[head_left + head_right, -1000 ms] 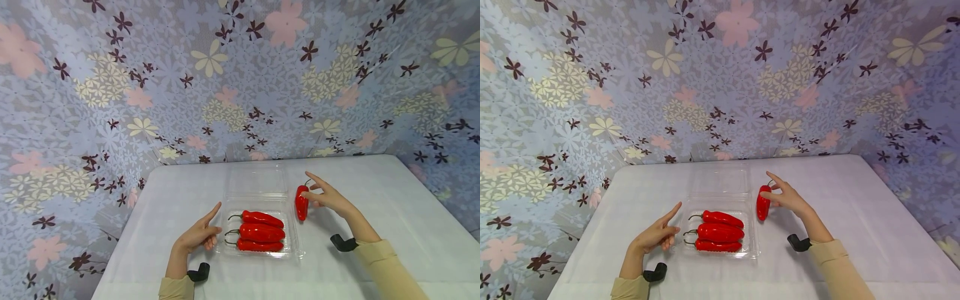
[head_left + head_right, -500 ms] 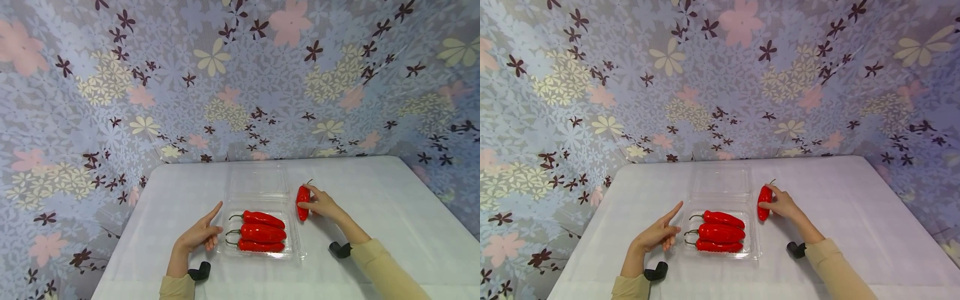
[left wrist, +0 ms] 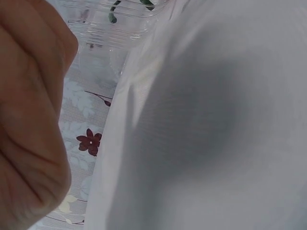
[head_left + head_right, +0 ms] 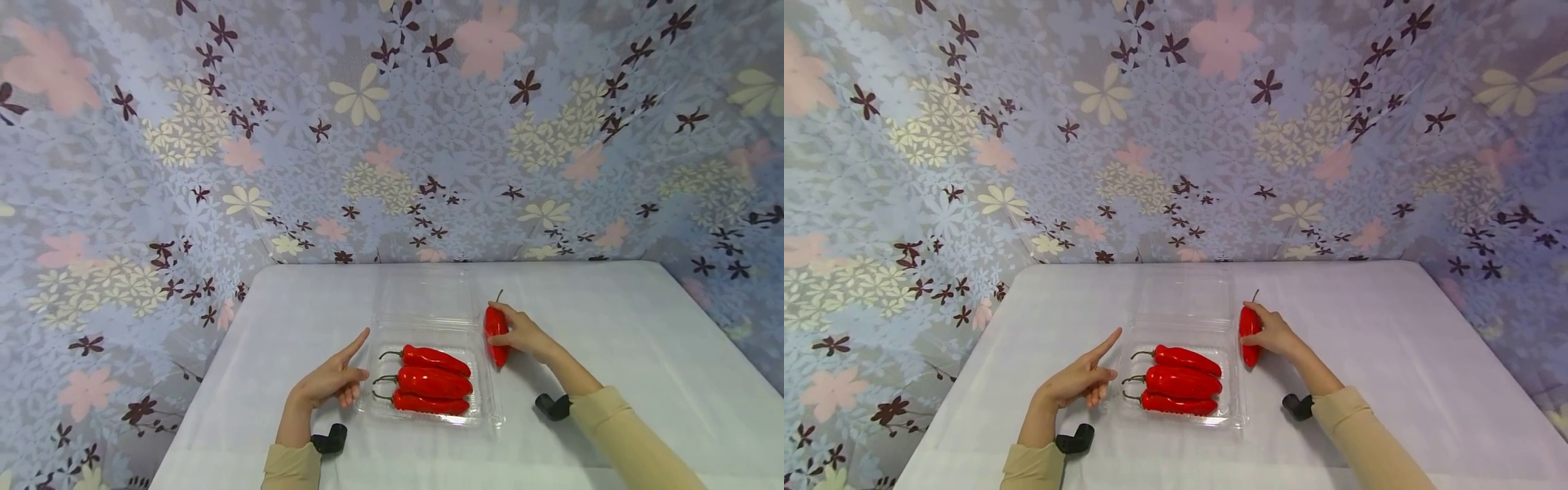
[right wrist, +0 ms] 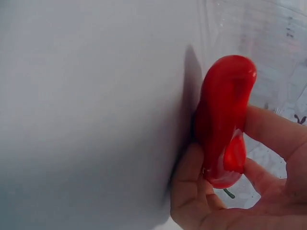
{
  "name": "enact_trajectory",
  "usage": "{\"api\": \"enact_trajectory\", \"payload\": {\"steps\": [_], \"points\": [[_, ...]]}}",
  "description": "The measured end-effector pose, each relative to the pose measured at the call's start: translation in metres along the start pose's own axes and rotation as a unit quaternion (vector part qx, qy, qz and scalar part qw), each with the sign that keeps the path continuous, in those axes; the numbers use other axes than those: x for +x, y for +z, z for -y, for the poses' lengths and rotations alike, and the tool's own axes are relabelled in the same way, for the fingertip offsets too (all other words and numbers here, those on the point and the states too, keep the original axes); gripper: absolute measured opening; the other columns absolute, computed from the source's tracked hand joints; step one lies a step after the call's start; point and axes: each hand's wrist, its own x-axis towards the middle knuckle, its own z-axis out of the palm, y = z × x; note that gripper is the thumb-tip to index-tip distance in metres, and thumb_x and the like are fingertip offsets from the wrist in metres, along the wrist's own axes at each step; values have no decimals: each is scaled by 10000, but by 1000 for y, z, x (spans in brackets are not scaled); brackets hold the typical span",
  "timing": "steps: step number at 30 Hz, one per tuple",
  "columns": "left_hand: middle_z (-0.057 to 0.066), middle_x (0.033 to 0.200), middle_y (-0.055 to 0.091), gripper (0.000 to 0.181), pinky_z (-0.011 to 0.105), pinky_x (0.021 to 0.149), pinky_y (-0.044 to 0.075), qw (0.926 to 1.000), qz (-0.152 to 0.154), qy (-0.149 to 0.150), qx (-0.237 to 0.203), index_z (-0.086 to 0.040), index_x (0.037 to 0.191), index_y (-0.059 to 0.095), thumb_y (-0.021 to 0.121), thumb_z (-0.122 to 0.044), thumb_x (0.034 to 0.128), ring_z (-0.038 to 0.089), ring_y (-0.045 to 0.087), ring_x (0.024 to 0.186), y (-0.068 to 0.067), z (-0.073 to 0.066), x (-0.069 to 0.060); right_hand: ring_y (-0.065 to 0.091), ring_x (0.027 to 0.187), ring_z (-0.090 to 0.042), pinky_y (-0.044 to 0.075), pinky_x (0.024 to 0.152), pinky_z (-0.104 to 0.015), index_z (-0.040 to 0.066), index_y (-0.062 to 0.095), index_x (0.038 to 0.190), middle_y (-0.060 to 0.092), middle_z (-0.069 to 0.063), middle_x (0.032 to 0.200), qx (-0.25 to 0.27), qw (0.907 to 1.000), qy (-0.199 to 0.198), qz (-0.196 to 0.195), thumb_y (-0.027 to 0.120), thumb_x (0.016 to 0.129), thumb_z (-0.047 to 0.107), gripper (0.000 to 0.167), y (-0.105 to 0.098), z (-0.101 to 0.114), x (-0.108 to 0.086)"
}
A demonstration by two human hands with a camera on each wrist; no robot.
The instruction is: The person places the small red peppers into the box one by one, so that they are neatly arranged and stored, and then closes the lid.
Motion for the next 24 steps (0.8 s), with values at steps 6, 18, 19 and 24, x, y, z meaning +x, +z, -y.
{"api": "enact_trajectory", "payload": {"steps": [6,18,19,24], "points": [[30,525,549,831,244,418,490,9999,-30,-87,66,-316,1528,56,570,-89,916,95,522,413,-1,-4,0,396,1112,-442,492,815,-473,8,299,1442,377,-334,1245,-133,9997,-116,-147,710,810,107,761,-2,5,3],[27,524,546,834,237,420,490,9999,24,-96,22,-308,1528,38,554,-69,917,89,519,415,0,-3,2,484,1003,-443,556,657,-404,114,234,1500,302,-279,1285,476,9937,-977,-256,697,850,105,798,-43,41,-15],[26,524,545,834,238,420,490,9999,26,-97,18,-308,1528,37,551,-67,918,90,518,414,0,-2,1,470,1011,-438,555,652,-401,129,241,1499,294,-269,1305,521,9929,-1053,-201,695,852,108,791,-45,44,-16],[27,528,542,826,240,422,490,9999,61,-74,61,-317,1527,36,542,-71,922,94,510,410,0,-1,3,470,1023,-404,531,714,-397,163,290,1485,269,-214,1377,574,9865,-1521,215,691,856,100,749,-49,66,-22]]}}
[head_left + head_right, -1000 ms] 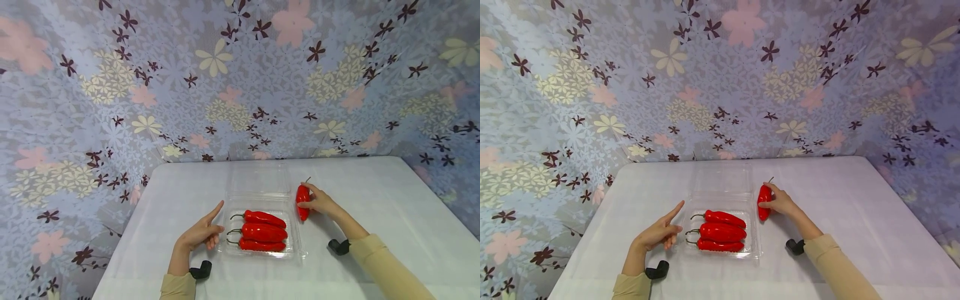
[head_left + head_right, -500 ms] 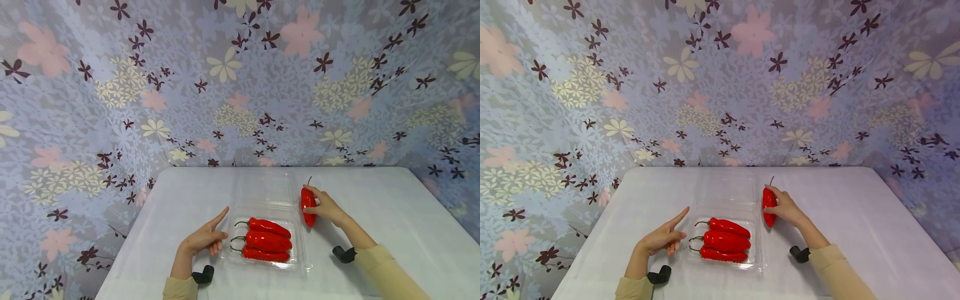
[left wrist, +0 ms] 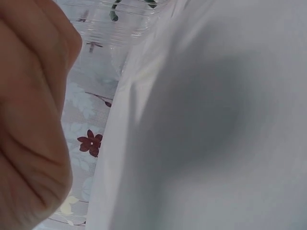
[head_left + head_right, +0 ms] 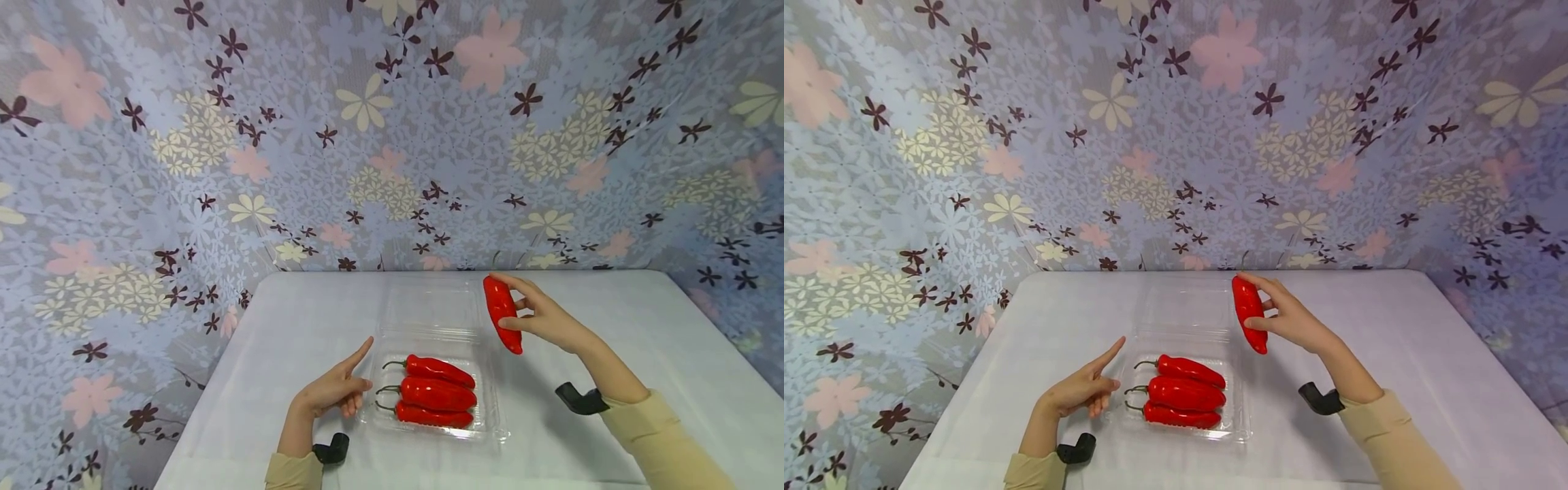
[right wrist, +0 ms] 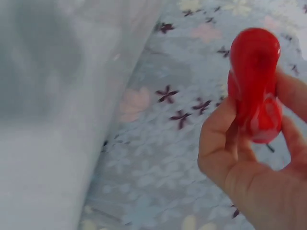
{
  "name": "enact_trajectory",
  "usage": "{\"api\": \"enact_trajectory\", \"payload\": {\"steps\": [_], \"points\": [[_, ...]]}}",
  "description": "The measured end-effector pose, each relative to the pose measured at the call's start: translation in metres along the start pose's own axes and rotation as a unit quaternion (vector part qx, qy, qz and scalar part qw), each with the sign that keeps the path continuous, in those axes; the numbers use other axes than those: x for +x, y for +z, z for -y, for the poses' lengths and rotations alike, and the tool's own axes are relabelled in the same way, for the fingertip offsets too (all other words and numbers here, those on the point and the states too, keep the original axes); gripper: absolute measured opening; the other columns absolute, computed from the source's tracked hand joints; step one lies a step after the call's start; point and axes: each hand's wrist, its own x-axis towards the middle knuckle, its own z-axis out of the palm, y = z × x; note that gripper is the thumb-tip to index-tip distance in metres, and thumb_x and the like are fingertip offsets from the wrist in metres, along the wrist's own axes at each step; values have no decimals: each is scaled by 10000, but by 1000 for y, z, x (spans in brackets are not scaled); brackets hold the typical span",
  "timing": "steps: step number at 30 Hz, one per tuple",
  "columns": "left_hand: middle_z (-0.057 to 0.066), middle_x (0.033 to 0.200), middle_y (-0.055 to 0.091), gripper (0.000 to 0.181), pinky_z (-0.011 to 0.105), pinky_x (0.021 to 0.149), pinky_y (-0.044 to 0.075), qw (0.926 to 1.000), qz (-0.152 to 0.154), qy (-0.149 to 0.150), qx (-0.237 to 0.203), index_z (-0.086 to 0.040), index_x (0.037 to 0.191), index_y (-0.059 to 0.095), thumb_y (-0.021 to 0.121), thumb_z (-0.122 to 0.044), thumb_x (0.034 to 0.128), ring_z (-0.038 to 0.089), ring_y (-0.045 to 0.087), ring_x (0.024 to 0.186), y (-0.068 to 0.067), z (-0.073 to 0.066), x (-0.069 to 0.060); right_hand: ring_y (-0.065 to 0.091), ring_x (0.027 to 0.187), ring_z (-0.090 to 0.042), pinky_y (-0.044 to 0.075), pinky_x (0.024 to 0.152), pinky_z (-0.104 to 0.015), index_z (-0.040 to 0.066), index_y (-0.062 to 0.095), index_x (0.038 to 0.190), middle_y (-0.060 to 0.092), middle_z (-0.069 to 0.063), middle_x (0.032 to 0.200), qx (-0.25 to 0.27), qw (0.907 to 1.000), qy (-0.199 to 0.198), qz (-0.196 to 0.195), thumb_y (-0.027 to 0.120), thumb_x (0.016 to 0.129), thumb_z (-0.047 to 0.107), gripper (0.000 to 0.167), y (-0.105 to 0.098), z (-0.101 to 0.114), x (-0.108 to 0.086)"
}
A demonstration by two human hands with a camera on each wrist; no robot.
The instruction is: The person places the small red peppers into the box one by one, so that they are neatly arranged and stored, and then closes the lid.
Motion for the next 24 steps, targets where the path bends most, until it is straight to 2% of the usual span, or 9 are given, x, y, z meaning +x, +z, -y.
{"api": "enact_trajectory", "payload": {"steps": [4,8,14,18,24], "points": [[21,526,537,824,236,417,484,9999,41,78,69,-320,1527,39,544,-79,922,91,503,404,1,0,3,457,1038,-400,533,735,-419,176,323,1473,310,-169,1371,147,9984,-311,454,686,852,78,726,6,18,3],[19,518,537,832,235,412,483,9999,111,75,55,-317,1527,40,552,-74,918,88,507,400,4,2,6,416,1075,-398,524,768,-433,189,342,1471,346,-135,1356,243,9927,-460,1088,654,868,66,690,17,28,7],[22,514,533,834,242,403,482,9998,161,47,59,-316,1528,52,561,-79,910,90,507,395,9,1,8,403,1152,-366,516,816,-406,172,371,1461,380,-91,1372,90,9726,-802,2182,615,872,12,658,39,27,21],[24,513,528,831,241,399,479,9998,166,52,100,-302,1529,50,554,-76,907,89,502,393,11,0,9,412,1173,-332,508,824,-412,182,389,1454,404,-49,1384,35,9567,-804,2797,574,866,-28,651,53,22,30],[31,507,528,832,243,393,476,9998,163,52,103,-305,1529,44,549,-75,909,91,499,385,11,0,9,420,1202,-267,471,868,-408,209,412,1446,422,-3,1391,-148,9429,-723,3248,538,852,-38,656,69,10,36]]}}
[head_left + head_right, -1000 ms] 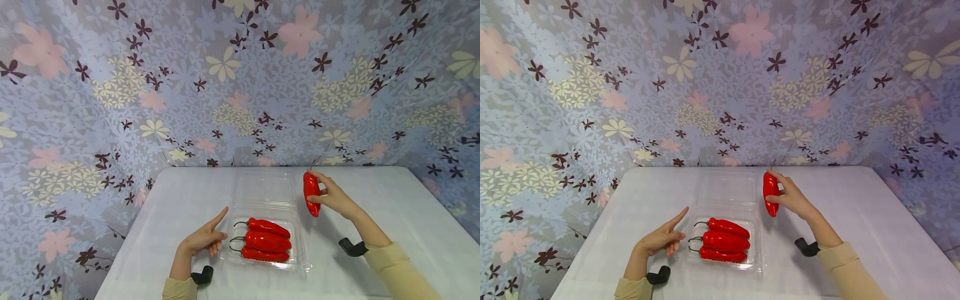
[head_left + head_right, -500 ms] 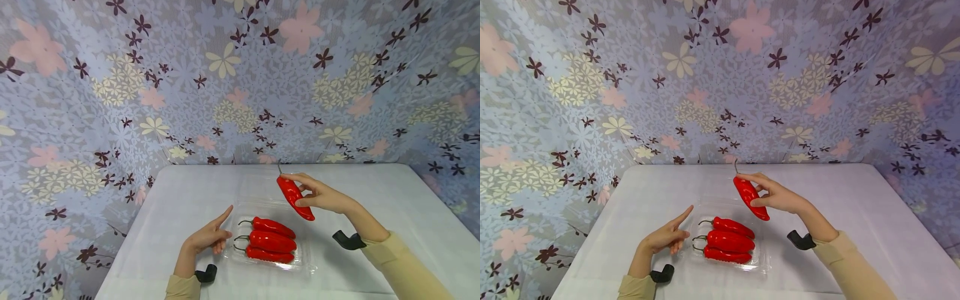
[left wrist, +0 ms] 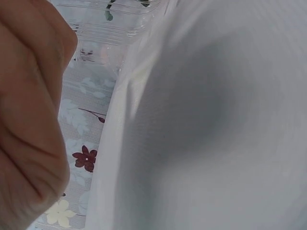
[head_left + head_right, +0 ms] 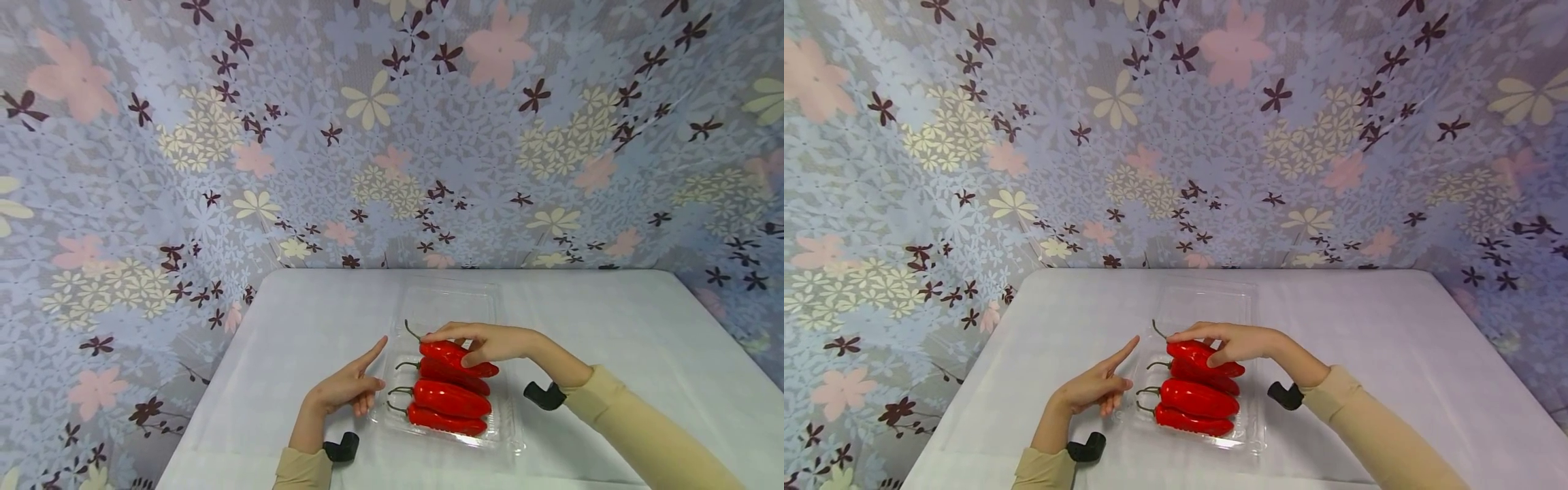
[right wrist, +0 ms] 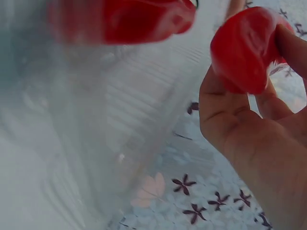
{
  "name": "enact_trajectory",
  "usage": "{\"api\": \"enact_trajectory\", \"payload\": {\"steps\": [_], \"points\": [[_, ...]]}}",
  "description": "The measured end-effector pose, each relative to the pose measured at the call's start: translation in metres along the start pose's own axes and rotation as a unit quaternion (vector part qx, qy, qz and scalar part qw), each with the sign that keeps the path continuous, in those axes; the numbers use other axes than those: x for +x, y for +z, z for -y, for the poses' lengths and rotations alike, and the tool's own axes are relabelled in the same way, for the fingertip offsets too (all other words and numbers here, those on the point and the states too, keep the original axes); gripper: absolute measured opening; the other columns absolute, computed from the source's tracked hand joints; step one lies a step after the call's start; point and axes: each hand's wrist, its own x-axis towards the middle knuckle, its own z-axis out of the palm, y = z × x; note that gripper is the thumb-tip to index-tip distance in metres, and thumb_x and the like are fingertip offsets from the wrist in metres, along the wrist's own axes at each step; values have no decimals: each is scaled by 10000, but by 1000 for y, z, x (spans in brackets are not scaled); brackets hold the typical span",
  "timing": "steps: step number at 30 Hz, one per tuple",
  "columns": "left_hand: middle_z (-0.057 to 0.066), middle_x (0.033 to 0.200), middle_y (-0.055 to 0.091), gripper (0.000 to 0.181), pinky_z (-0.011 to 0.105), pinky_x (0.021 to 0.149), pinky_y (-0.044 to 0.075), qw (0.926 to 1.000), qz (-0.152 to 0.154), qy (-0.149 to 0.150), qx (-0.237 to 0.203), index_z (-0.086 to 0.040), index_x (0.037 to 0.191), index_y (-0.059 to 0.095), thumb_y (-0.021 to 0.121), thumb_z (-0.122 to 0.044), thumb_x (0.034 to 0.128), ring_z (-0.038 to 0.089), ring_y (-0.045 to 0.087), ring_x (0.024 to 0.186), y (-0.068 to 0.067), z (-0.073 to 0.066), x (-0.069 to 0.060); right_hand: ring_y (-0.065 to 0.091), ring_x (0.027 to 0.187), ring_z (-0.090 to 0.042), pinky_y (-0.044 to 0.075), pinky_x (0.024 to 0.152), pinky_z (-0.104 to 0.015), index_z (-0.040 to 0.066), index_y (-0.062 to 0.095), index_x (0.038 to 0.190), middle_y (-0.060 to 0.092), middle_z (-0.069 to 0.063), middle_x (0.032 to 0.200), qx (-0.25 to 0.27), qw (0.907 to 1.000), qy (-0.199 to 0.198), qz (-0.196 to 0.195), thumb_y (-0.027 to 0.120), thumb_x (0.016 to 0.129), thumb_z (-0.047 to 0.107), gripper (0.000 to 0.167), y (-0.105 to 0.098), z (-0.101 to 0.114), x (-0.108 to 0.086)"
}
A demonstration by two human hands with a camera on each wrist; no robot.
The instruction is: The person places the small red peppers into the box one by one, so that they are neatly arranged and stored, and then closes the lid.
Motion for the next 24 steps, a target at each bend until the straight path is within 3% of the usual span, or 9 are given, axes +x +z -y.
{"api": "enact_trajectory", "payload": {"steps": [9,18,21,24], "points": [[19,505,525,838,243,387,473,10000,-16,-3,-14,-325,1526,37,537,-62,906,84,494,384,1,1,1,448,1125,-237,470,849,-372,168,444,1426,471,-20,1333,-89,9995,123,267,558,837,-47,637,15,-14,4],[23,519,531,825,239,396,475,10000,-73,-20,22,-337,1524,56,534,-68,908,87,492,390,3,2,0,461,1148,-210,443,901,-356,173,490,1398,508,15,1305,-259,9994,222,95,554,867,-16,568,25,-19,5],[33,529,543,812,243,409,482,9999,-52,-55,123,-338,1524,51,549,-106,926,90,501,405,2,1,-2,438,1203,-244,439,921,-415,178,512,1382,495,-6,1330,-418,9984,318,-211,562,888,35,517,27,-19,2],[70,563,576,800,280,444,511,9987,-119,-79,479,-335,1523,42,572,-186,942,119,540,442,-1,-5,-6,443,1194,-340,459,891,-452,158,522,1370,478,-66,1353,-436,9957,258,-772,562,918,82,460,21,-15,-8]]}}
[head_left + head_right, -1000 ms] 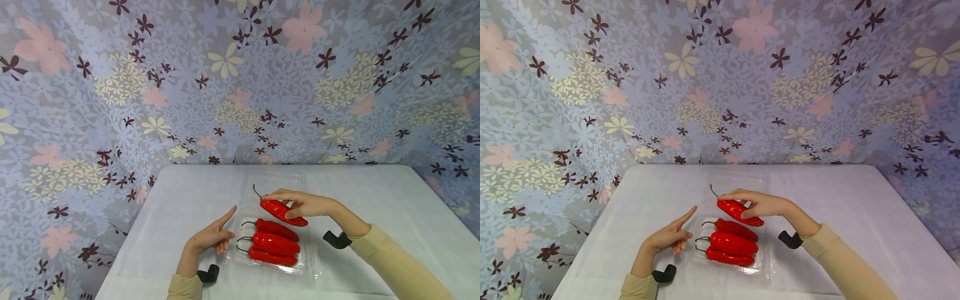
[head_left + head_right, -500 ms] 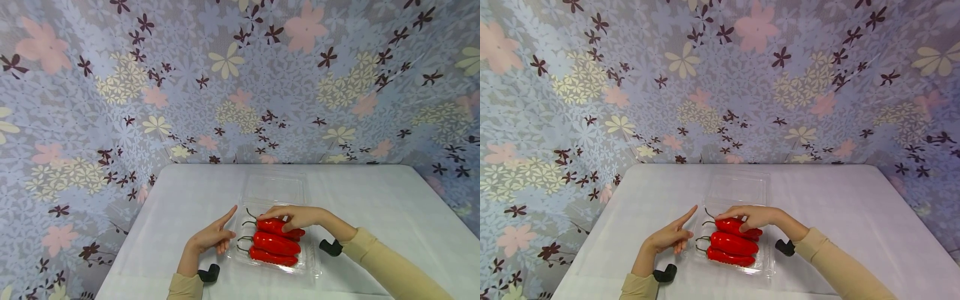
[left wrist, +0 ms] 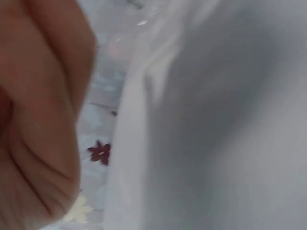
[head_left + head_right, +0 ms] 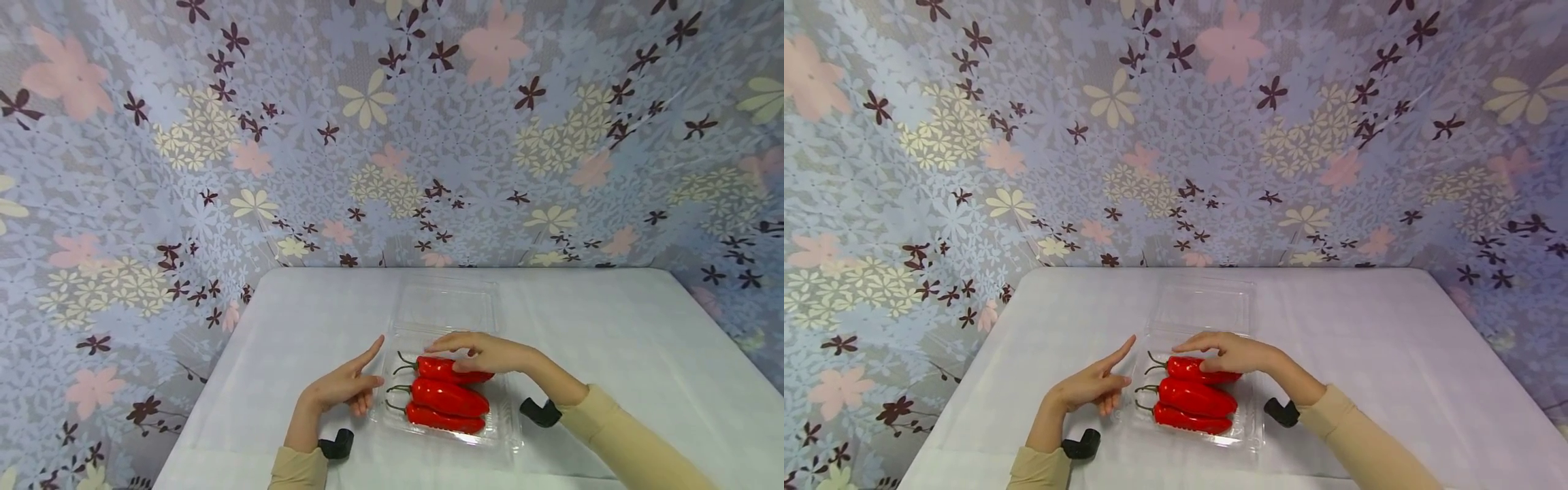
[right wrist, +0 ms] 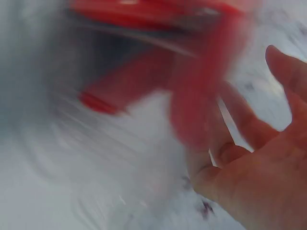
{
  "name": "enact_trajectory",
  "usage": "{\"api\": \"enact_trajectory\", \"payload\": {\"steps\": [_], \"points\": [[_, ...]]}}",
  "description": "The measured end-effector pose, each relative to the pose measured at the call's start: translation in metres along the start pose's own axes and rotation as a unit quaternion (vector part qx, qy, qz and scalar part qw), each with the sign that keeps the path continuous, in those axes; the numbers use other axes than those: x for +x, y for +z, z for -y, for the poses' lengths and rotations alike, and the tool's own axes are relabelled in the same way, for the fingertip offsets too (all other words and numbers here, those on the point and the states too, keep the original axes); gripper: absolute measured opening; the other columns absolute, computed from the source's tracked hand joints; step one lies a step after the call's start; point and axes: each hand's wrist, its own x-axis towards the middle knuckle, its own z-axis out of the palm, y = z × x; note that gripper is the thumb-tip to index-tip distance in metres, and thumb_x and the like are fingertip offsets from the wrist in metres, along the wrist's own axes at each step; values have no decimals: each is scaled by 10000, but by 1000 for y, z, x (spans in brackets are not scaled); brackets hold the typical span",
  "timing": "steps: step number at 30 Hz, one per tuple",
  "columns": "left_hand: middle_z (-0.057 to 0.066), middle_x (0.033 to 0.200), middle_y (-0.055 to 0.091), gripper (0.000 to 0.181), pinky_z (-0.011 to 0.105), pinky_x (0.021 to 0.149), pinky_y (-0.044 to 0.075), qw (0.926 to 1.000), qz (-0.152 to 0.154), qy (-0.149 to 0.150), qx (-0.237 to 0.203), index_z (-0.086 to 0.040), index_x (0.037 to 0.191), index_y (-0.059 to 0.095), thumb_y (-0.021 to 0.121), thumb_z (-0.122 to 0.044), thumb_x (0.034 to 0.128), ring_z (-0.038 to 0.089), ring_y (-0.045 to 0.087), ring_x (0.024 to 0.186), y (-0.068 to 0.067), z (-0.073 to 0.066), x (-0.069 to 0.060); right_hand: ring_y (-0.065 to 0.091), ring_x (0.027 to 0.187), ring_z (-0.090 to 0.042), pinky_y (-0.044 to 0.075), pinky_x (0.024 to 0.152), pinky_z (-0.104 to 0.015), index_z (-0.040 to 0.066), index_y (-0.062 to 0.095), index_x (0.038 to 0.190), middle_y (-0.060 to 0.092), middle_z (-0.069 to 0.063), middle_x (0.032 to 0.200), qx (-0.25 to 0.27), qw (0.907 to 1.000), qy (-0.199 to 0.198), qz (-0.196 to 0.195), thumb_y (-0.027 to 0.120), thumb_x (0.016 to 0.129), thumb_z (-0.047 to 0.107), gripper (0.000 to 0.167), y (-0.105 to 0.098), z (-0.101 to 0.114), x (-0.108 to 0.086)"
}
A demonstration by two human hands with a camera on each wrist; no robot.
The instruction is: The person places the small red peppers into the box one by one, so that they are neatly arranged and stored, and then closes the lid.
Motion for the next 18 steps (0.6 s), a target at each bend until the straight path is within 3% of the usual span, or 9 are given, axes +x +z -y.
{"api": "enact_trajectory", "payload": {"steps": [2,4,7,9,11,13,16,18], "points": [[93,604,599,797,332,491,536,9994,-261,34,235,-347,1520,48,586,-244,942,147,570,485,-2,-3,-5,463,1160,-367,477,860,-445,145,533,1357,471,-87,1354,-49,9976,-39,-689,566,937,110,423,-5,4,-16],[120,650,613,783,392,547,552,9963,-729,215,410,-363,1516,72,593,-276,939,187,602,542,-7,-7,-9,489,1126,-368,483,845,-390,135,526,1360,472,-94,1342,-89,9883,-93,-1520,564,947,108,416,-14,8,-34],[178,787,620,732,453,626,553,9867,-1405,649,495,-356,1513,137,589,-262,944,288,643,683,-18,-18,-7,513,1111,-280,495,829,-318,135,457,1411,446,-118,1342,-49,9588,145,-2836,555,959,130,462,-25,14,-65],[233,916,586,691,467,669,552,9833,-1504,905,487,-320,1514,177,571,-225,955,383,633,817,-26,-28,1,524,1092,-215,508,812,-283,160,362,1467,402,-160,1347,280,9398,349,-3388,549,965,148,536,-31,14,-82],[282,1067,518,662,467,708,548,9857,-1307,969,430,-282,1516,199,553,-192,964,455,580,958,-35,-37,13,537,1053,-161,528,781,-275,185,253,1508,346,-211,1348,746,9293,546,-3574,547,967,160,616,-36,11,-93],[305,1180,439,645,462,739,544,9904,-997,886,356,-247,1519,198,531,-178,972,490,512,1059,-43,-43,26,558,1013,-168,538,768,-289,205,174,1525,310,-244,1341,1175,9267,797,-3480,561,961,191,684,-37,2,-97],[305,1299,366,629,446,768,539,9962,-657,531,234,-207,1524,174,494,-185,983,468,478,1122,-49,-43,42,568,1026,-322,539,781,-352,168,108,1530,271,-292,1340,1802,9279,1204,-3035,578,953,218,746,-31,-17,-93],[281,1344,360,625,440,772,538,9984,-519,229,81,-187,1528,151,462,-190,985,429,495,1125,-48,-34,49,555,1030,-419,539,781,-394,109,82,1524,265,-313,1333,2072,9259,1515,-2771,588,947,234,779,-21,-30,-89]]}}
